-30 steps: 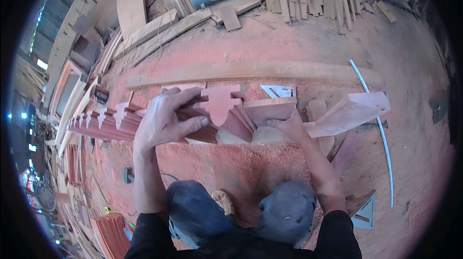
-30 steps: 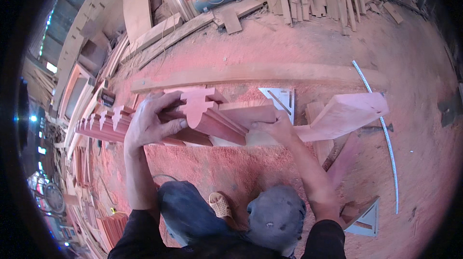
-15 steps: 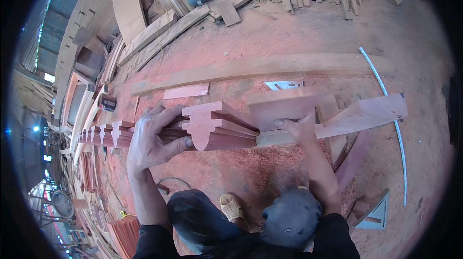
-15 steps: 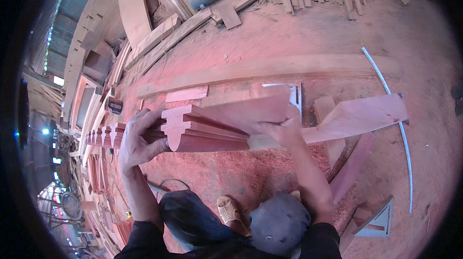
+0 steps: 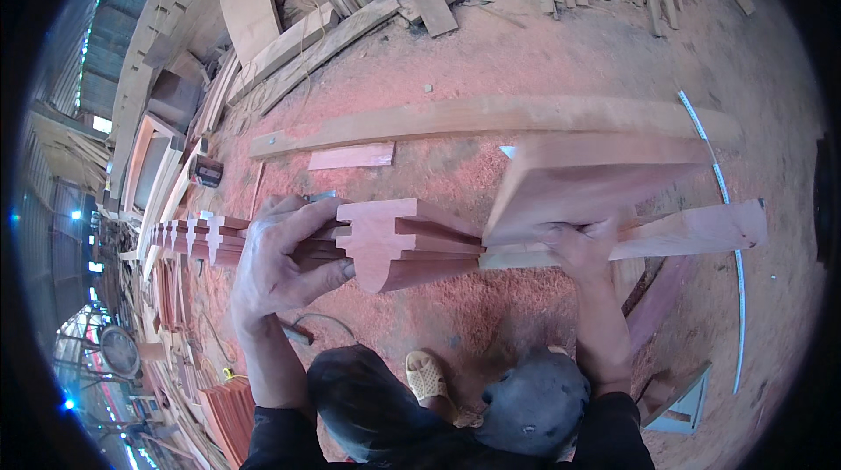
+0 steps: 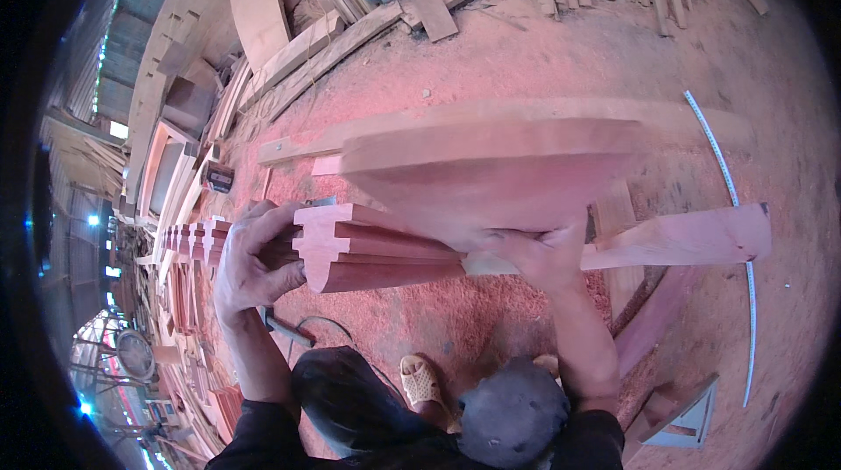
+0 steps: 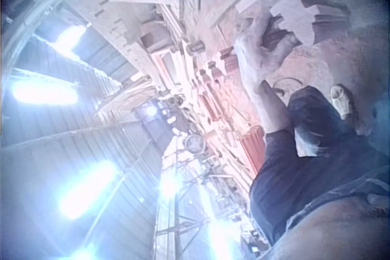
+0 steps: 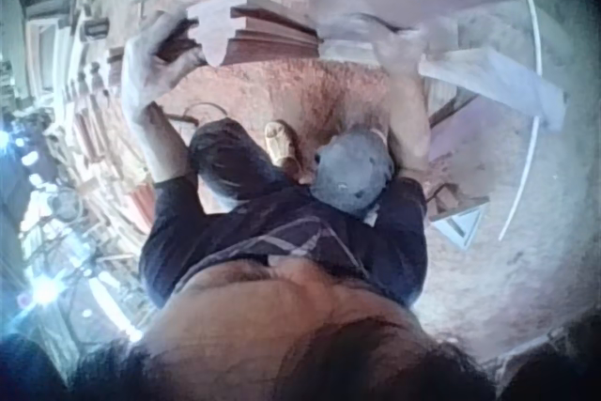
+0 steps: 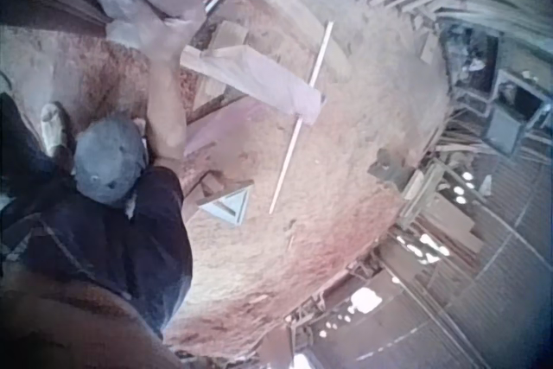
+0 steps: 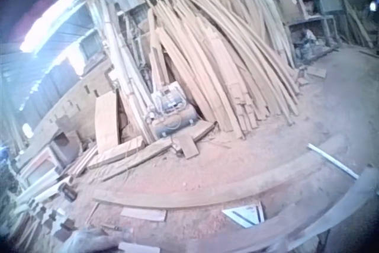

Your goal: The person assembles small wooden pieces into a larger structure. They use a speed square to align the pieces and a nail gun to fasten them together. The person repeatedly picks up pieces, aligns them, and nails them into place.

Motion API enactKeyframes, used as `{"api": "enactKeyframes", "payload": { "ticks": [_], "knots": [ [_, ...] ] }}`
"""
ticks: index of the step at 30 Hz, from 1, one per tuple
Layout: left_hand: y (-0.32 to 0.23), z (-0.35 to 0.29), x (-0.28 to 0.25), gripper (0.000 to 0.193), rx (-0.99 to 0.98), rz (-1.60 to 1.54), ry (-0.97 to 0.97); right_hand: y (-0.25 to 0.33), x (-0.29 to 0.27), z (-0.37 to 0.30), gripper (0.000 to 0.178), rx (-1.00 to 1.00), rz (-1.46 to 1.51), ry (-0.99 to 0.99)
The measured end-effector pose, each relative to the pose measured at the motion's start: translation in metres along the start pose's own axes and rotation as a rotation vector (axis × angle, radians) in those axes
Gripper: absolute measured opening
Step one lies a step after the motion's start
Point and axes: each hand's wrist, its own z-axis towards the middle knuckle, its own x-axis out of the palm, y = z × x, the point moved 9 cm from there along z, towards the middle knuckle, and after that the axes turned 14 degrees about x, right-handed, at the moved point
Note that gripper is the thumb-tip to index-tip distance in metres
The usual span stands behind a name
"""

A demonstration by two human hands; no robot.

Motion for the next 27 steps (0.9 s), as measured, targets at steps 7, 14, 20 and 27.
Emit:
{"api": "enactKeyframes", "payload": {
  "ticks": [7, 14, 20, 27],
  "knots": [
    [-0.007, 0.004, -0.004, 0.07, 0.041, -0.03, -0.016, 0.008, 0.017, 0.0, 0.038, -0.053, 0.016, 0.002],
    [-0.011, 0.005, -0.003, 0.068, 0.058, 0.024, 0.009, -0.023, 0.049, 0.009, 0.038, 0.101, -0.381, 0.204],
    [-0.013, 0.004, -0.005, 0.069, 0.079, 0.028, -0.026, -0.071, 0.007, 0.004, 0.038, 0.244, -0.804, 0.279],
    [-0.01, 0.002, -0.001, 0.071, 0.098, -0.005, -0.031, -0.111, -0.036, -0.004, 0.074, 0.315, -1.512, 0.204]
  ]
}}
